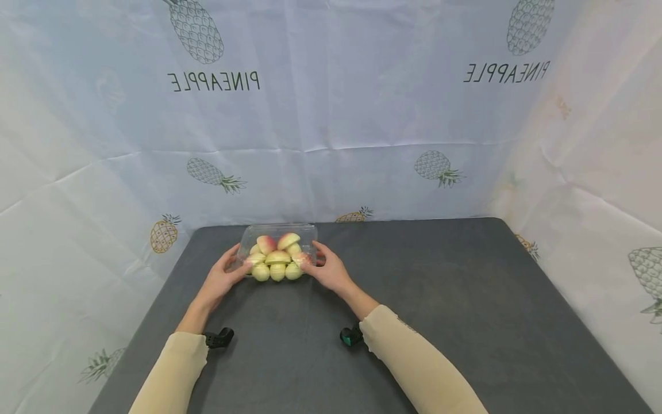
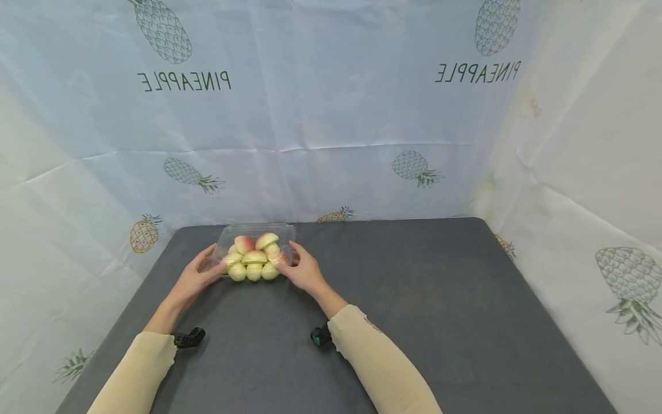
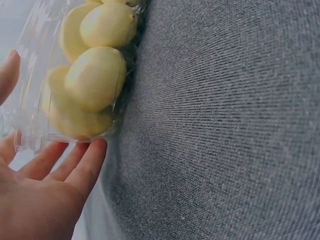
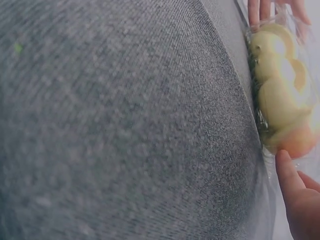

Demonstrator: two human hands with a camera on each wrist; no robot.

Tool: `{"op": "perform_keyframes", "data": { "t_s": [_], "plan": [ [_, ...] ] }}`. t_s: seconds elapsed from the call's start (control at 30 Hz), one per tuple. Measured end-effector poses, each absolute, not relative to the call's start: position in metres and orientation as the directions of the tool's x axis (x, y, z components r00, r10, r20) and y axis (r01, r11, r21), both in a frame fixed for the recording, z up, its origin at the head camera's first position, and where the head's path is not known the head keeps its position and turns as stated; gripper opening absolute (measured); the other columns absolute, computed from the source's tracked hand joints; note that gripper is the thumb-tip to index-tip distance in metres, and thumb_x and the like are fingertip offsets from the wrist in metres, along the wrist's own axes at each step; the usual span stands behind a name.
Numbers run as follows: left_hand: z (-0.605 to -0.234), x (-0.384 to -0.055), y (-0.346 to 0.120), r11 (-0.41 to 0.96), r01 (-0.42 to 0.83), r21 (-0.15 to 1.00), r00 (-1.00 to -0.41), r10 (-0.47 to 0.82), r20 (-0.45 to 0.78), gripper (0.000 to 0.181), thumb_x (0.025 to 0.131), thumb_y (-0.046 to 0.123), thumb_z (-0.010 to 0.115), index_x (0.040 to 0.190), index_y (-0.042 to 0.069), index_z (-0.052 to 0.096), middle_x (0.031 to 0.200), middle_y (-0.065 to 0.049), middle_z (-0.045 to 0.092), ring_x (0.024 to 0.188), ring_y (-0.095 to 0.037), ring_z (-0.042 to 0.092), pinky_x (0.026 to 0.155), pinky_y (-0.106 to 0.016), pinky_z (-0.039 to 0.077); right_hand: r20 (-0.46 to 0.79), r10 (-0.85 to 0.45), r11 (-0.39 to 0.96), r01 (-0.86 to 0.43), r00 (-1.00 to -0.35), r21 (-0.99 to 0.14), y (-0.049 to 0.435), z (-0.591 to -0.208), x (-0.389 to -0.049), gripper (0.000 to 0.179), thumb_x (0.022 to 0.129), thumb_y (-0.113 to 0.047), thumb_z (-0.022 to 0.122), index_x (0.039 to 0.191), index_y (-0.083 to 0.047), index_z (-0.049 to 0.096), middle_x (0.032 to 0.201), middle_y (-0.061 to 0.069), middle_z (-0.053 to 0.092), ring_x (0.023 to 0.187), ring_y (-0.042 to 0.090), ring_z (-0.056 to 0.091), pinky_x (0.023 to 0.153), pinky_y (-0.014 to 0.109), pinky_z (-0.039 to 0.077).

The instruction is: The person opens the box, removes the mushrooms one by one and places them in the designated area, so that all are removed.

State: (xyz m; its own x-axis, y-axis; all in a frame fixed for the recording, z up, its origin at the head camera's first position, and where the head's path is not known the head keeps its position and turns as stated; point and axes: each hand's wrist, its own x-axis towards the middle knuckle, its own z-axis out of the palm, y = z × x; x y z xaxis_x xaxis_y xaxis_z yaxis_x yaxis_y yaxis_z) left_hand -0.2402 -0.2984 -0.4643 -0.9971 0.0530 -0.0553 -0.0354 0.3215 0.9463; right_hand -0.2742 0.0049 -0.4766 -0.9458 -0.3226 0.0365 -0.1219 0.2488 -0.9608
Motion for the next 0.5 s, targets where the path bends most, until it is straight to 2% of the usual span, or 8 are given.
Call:
{"op": "perform_keyframes", "data": {
  "t_s": [0.5],
  "plan": [
    [-0.4648,-0.2387,-0.2931,0.358,-0.027,0.933,-0.996,0.073,-0.057,0.090,0.099,0.038,0.069,0.165,0.017,0.012,0.164,-0.027,0.018,0.147,-0.048,0.027,0.111,-0.060,0.039,0.014,-0.314,0.288,-0.109,-0.949,-0.952,0.0150,-0.4705,-0.2704,0.076,0.095,-0.032,0.074,0.159,-0.012,0.036,0.148,0.022,0.047,0.131,0.039,0.052,0.100,0.051,0.051]
  ]
}}
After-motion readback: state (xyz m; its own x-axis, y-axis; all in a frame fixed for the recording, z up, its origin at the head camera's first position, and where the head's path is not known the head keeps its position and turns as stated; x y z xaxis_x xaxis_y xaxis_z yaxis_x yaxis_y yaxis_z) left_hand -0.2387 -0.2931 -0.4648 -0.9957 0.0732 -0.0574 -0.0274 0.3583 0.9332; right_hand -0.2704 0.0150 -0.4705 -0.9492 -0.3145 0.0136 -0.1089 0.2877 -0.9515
